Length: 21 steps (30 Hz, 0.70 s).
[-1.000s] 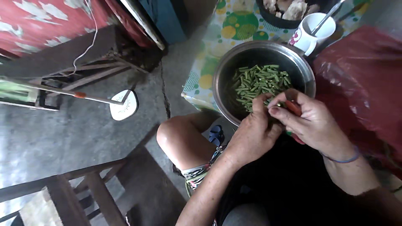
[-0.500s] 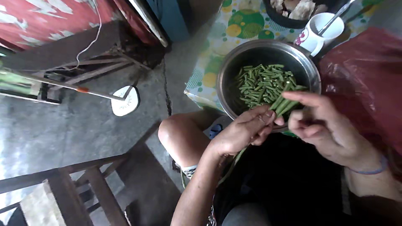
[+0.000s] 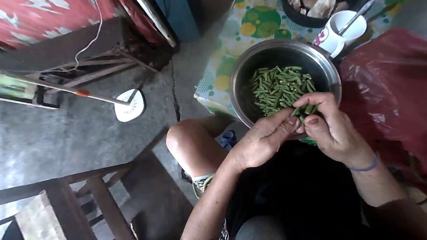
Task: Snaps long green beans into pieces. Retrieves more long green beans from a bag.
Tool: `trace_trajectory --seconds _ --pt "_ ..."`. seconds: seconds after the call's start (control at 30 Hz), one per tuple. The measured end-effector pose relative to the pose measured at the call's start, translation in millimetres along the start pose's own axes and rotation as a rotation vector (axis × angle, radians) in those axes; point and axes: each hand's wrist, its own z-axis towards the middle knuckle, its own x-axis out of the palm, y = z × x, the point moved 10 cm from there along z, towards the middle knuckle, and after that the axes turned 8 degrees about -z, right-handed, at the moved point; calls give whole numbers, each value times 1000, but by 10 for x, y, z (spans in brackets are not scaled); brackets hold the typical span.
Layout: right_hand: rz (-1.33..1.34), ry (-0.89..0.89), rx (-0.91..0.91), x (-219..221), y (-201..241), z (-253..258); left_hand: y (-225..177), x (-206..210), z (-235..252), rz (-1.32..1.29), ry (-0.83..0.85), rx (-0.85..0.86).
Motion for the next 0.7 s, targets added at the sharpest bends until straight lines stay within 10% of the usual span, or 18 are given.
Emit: trace_trajectory --seconds 0.17,0.43,0.7 --pt "211 73 236 106 -223 -16 -85 17 4 413 -20 64" --pt "113 36 422 15 -522 66 -129 67 -31 262 -76 120" --pt "851 -119 551 -26 -505 76 198 -3 -17 173 -279 -134"
